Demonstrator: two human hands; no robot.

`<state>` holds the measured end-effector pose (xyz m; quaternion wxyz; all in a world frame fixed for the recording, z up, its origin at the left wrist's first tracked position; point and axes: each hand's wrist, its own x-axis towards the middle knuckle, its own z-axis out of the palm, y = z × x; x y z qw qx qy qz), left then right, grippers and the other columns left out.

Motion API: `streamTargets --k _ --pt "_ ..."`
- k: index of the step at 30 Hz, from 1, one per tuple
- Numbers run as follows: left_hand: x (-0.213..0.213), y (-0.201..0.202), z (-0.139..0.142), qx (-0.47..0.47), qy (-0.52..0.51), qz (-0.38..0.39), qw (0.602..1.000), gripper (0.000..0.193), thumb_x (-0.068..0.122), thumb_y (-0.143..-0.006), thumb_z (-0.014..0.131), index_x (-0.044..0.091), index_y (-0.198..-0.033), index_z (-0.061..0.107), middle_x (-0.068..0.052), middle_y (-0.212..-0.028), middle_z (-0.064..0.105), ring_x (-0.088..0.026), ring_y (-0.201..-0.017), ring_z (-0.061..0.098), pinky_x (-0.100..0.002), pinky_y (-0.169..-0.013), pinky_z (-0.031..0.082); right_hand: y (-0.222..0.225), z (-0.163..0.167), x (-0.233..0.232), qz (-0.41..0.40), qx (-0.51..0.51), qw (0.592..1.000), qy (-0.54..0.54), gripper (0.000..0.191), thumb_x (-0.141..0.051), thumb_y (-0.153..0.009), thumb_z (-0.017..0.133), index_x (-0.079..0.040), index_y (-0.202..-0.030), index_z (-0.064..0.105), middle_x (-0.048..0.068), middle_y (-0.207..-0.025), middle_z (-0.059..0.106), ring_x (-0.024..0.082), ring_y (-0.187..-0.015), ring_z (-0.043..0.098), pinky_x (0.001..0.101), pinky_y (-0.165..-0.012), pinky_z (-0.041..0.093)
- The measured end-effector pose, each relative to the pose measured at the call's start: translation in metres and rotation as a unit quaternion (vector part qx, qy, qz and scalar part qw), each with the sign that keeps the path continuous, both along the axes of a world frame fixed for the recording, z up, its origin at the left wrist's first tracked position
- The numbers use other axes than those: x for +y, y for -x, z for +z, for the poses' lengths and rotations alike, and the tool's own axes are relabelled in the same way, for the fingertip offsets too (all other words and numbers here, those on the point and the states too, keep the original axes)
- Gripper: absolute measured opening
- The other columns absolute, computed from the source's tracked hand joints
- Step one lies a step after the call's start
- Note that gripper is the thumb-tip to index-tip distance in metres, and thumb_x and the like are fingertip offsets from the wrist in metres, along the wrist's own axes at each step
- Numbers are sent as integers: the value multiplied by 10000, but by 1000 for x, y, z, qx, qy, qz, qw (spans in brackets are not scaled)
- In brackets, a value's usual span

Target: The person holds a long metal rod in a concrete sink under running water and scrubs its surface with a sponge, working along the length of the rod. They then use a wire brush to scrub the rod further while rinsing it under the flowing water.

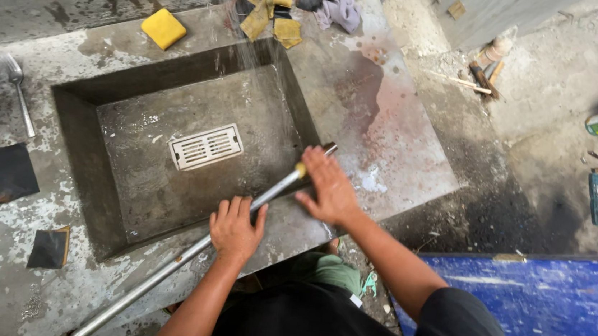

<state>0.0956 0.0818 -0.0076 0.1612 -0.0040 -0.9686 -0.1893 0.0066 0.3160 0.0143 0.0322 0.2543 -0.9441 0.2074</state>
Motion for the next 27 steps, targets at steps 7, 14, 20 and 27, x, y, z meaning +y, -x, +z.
streamTargets --k 7,14,20,27 --pt "3 -1 -1 -3 15 2 1000 359 443 -946 633 109 -1032 732 -37 -974 658 -267 -913 591 -433 -734 434 4 -1 2 -102 31 994 33 889 -546 -958 606 52 -1555 331 259 -1660 304 407 -1568 228 531 -1263 197" --pt "3 -3 -3 -1 41 -10 999 324 434 -962 632 133 -844 634 -69 -893 576 -296 -899 568 -459 -731 425 -1 -1 -9 -130 -8 991 2 964 -567 -955 598 43 -1615 250 241 -1697 242 406 -1596 210 524 -1291 186" --pt "5 -2 -3 27 42 -5 999 329 424 -953 633 127 -812 610 -80 -865 550 -308 -869 555 -466 -701 410 -10 0 -8 -57 -2 998 3 1012 -595 -902 615 63 -1573 238 269 -1656 217 436 -1551 182 525 -1250 156" --pt "6 -2 -1 -8 20 10 1000 343 440 -958 638 118 -842 610 -79 -898 559 -307 -919 553 -458 -758 417 1 -5 -11 -166 7 986 4 971 -566 -946 586 63 -1596 231 253 -1686 230 405 -1579 193 521 -1275 157"
